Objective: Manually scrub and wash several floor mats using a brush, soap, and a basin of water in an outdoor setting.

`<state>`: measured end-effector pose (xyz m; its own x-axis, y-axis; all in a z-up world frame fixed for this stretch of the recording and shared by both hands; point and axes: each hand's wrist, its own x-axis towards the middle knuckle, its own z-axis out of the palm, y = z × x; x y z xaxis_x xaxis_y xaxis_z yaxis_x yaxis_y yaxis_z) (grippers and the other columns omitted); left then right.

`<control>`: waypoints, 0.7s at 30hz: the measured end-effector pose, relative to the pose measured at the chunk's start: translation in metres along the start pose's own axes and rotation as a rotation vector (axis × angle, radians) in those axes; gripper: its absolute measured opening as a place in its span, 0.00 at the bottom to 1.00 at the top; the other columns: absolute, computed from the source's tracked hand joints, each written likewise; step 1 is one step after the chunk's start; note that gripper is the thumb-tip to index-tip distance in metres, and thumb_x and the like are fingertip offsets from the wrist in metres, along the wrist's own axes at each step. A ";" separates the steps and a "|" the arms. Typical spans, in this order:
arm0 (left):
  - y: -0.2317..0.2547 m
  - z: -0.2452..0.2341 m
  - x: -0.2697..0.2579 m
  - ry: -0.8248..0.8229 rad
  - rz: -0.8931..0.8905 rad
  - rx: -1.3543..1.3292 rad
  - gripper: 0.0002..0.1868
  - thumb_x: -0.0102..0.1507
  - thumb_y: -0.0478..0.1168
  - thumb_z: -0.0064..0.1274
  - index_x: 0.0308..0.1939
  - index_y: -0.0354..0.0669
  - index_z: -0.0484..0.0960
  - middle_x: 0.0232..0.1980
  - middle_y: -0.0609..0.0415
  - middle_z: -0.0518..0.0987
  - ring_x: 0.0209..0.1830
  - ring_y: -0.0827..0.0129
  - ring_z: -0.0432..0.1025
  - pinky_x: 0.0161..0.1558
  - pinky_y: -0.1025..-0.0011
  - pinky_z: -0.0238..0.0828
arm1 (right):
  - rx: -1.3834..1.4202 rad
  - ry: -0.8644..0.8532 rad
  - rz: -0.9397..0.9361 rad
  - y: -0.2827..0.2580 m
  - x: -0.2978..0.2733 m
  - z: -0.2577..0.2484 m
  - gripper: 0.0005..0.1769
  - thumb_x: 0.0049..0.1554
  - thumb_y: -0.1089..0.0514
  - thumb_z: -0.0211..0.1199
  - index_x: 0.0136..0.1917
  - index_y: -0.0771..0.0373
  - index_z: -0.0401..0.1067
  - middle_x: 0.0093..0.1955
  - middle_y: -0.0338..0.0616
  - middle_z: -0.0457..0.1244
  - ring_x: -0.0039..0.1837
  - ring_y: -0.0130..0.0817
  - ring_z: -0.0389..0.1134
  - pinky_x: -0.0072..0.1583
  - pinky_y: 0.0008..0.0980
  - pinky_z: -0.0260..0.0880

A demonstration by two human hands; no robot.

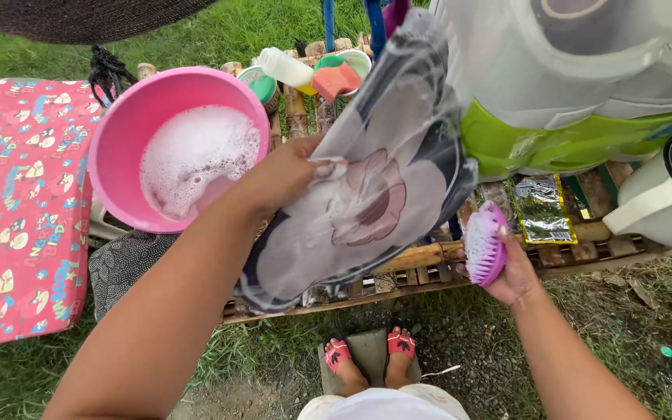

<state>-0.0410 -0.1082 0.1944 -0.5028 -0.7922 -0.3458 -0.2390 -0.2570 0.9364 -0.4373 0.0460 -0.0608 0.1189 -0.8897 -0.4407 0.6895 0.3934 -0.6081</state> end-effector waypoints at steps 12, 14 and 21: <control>-0.239 0.033 -0.008 0.575 -0.006 -0.504 0.19 0.68 0.32 0.46 0.63 0.36 0.76 0.50 0.50 0.80 0.44 0.70 0.74 0.47 0.69 0.74 | -0.259 0.125 0.247 -0.014 0.036 0.061 0.33 0.61 0.36 0.51 0.70 0.58 0.66 0.55 0.50 0.69 0.51 0.48 0.73 0.49 0.46 0.74; -0.281 0.019 -0.005 0.621 -0.087 -0.520 0.18 0.68 0.33 0.46 0.62 0.37 0.76 0.50 0.50 0.81 0.45 0.68 0.75 0.47 0.67 0.74 | -0.327 0.069 0.300 -0.014 0.055 0.078 0.31 0.60 0.37 0.52 0.68 0.58 0.67 0.52 0.49 0.69 0.49 0.46 0.73 0.46 0.44 0.74; -0.333 0.045 -0.042 0.761 -0.279 -0.466 0.19 0.65 0.33 0.44 0.60 0.44 0.76 0.50 0.47 0.82 0.47 0.59 0.77 0.47 0.57 0.76 | -0.896 0.078 0.585 0.002 0.132 0.113 0.24 0.56 0.39 0.64 0.51 0.62 0.77 0.39 0.43 0.69 0.37 0.36 0.68 0.38 0.39 0.69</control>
<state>0.0221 0.0354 -0.1059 0.2412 -0.7754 -0.5836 0.1711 -0.5580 0.8120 -0.3397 -0.0971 -0.0454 0.1930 -0.5035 -0.8422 -0.2389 0.8084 -0.5380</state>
